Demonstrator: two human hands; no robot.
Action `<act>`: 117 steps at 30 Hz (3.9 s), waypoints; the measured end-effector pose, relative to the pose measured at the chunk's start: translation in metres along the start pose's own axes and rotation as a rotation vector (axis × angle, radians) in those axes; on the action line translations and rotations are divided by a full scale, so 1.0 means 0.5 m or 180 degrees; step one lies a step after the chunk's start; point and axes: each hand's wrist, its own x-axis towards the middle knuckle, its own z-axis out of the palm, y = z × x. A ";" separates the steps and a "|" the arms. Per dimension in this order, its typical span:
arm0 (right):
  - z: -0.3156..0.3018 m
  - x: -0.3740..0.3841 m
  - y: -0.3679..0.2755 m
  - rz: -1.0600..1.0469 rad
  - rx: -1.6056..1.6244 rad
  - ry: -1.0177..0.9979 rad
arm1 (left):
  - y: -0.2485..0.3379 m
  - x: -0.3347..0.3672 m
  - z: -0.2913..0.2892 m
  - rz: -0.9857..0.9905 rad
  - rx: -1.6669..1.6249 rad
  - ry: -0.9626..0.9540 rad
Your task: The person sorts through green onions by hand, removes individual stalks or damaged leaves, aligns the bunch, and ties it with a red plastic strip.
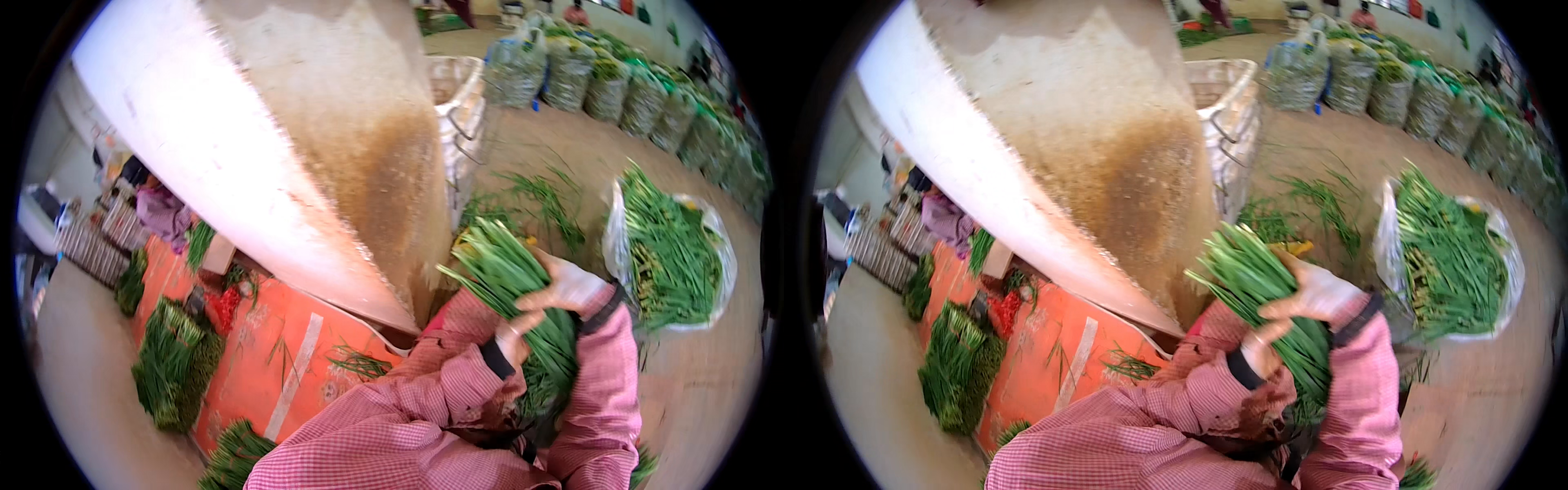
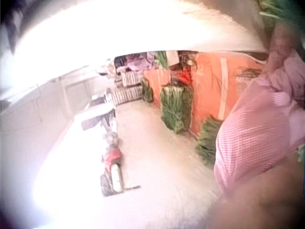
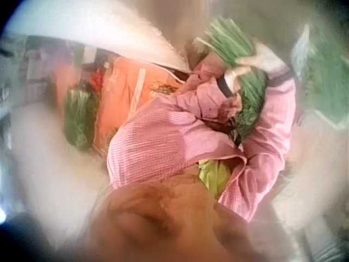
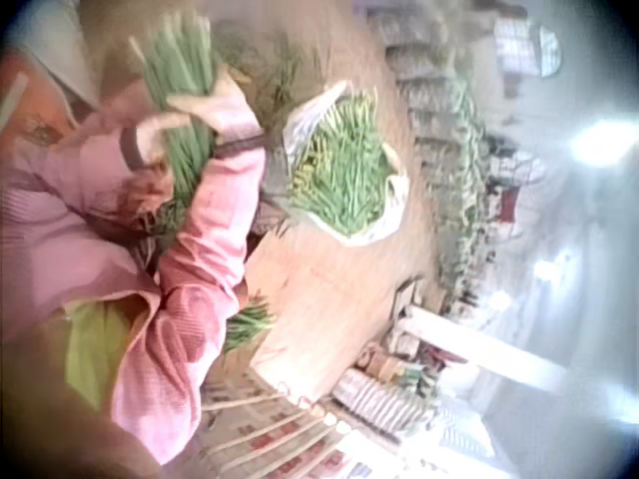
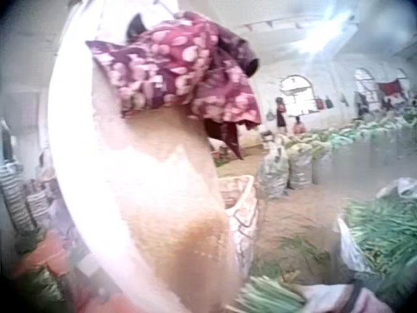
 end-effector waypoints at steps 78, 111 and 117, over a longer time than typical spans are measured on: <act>-0.116 -0.731 0.400 0.1594 -0.2354 0.5518 | -0.576 0.551 0.324 0.1535 0.8632 -0.3486; -0.413 -0.500 0.413 -0.1551 0.2577 0.4967 | -0.408 0.626 0.280 0.2957 0.6692 -0.3786; -0.376 -0.550 0.425 -0.1214 0.2797 0.4275 | -0.405 0.592 0.286 0.2176 0.6203 -0.4109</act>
